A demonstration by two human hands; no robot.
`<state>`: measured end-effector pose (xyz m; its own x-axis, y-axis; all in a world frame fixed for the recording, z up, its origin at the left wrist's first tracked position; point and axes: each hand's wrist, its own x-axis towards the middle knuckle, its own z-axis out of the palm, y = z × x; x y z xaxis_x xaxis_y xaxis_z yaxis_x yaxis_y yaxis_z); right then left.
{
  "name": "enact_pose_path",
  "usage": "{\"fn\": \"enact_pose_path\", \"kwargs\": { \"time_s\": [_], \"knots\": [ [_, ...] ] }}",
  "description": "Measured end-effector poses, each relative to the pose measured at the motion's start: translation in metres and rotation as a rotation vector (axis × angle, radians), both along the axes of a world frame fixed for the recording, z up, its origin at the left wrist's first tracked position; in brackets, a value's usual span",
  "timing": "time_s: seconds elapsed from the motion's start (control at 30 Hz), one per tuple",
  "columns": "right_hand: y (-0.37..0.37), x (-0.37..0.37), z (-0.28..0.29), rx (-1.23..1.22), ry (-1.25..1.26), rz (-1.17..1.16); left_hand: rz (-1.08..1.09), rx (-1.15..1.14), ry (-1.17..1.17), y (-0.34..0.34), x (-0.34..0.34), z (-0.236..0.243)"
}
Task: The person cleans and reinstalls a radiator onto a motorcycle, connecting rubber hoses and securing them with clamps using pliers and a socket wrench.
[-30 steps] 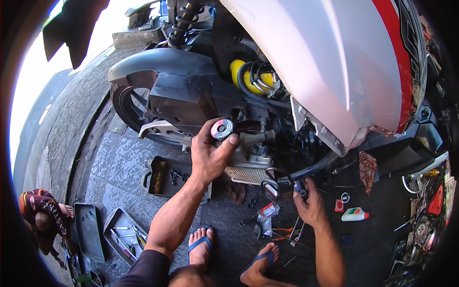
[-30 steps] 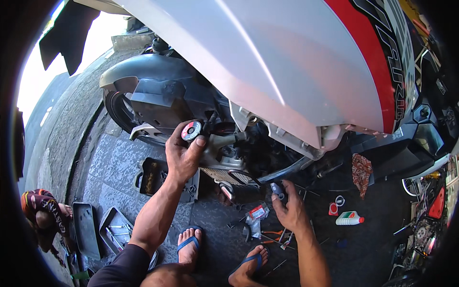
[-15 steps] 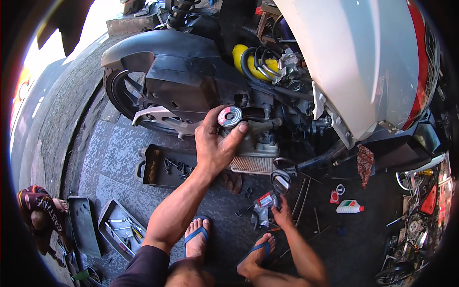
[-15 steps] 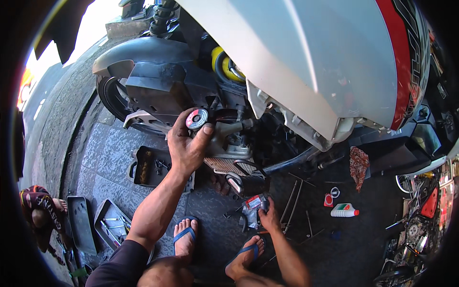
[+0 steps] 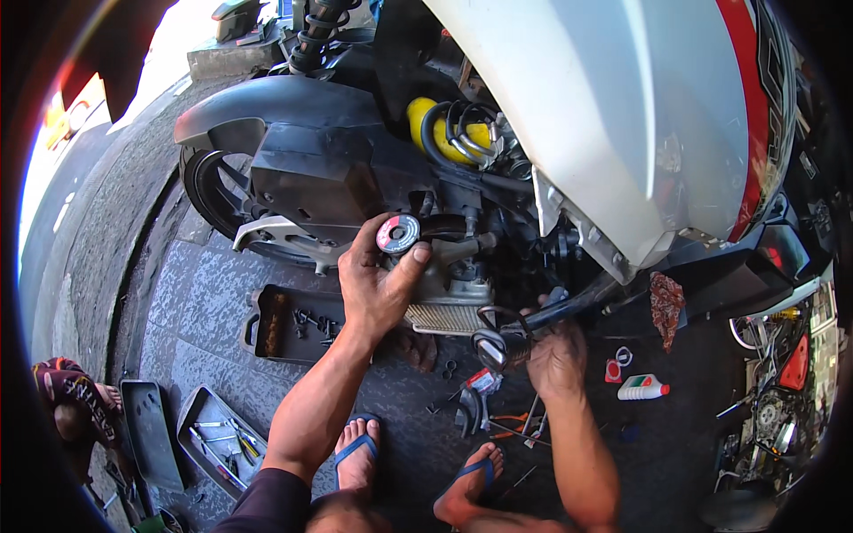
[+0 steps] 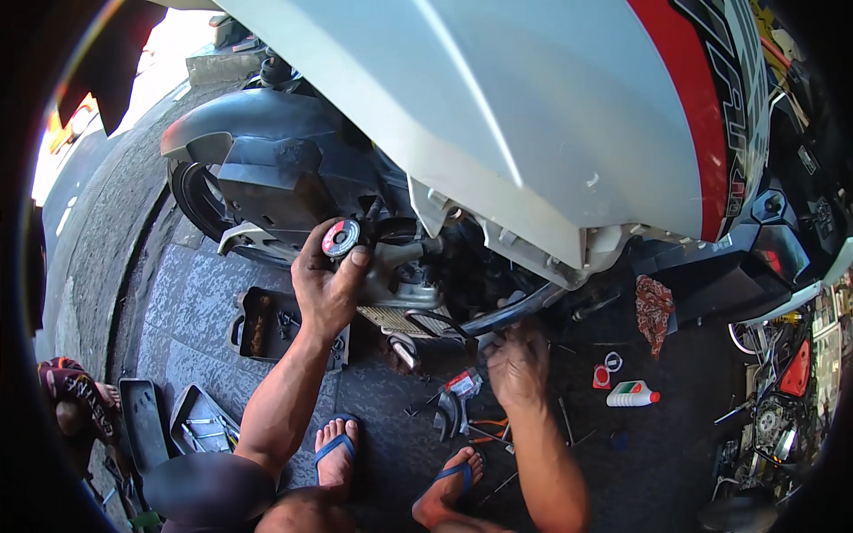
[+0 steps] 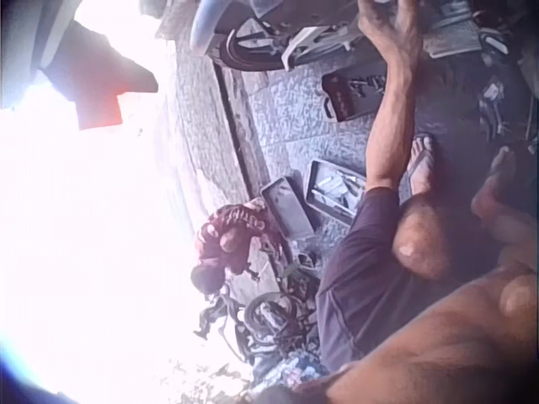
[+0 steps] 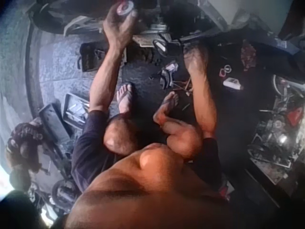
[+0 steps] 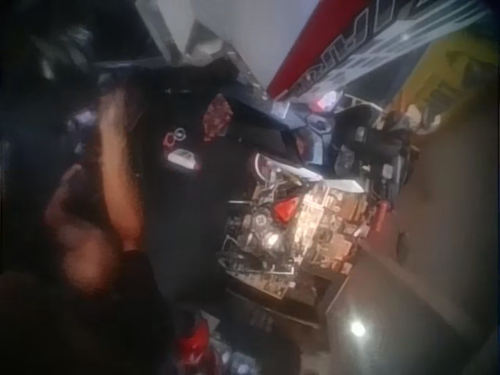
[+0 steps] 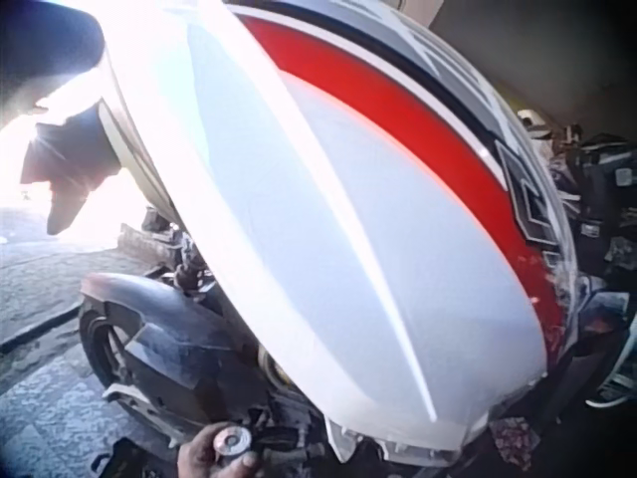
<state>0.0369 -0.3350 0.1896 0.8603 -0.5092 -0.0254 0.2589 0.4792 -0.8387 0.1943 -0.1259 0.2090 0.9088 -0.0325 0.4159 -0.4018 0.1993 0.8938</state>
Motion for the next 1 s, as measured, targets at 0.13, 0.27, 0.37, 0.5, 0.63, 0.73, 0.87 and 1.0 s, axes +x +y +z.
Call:
{"fn": "enact_pose_path", "kwargs": {
  "time_s": [0.13,0.27,0.37,0.5,0.63,0.73,0.87,1.0],
  "knots": [
    [-0.004,0.025,0.000,0.196,-0.069,-0.093,-0.003,-0.008,0.012,-0.001,0.000,0.001],
    [-0.008,0.041,0.009,0.274,-0.254,0.128,0.050,0.070,0.001,0.007,0.001,0.000],
    [-0.022,0.049,0.007,0.243,-0.324,0.132,0.029,0.030,0.008,0.000,-0.001,0.000],
    [-0.009,0.059,0.026,0.240,-0.471,0.049,0.014,0.055,0.007,0.003,0.001,-0.004],
    [-0.009,0.066,0.030,0.258,-0.385,0.086,0.034,0.042,0.003,0.006,0.002,-0.004],
    [-0.019,0.058,0.018,0.287,-0.276,0.104,0.039,0.047,0.012,0.005,0.001,-0.003],
    [-0.016,0.056,0.020,-0.002,-0.230,0.023,0.042,0.059,0.008,0.006,0.001,-0.001],
    [-0.011,0.055,0.032,-0.103,-0.219,0.027,0.046,0.071,-0.008,0.003,0.002,-0.004]
  ]
}}
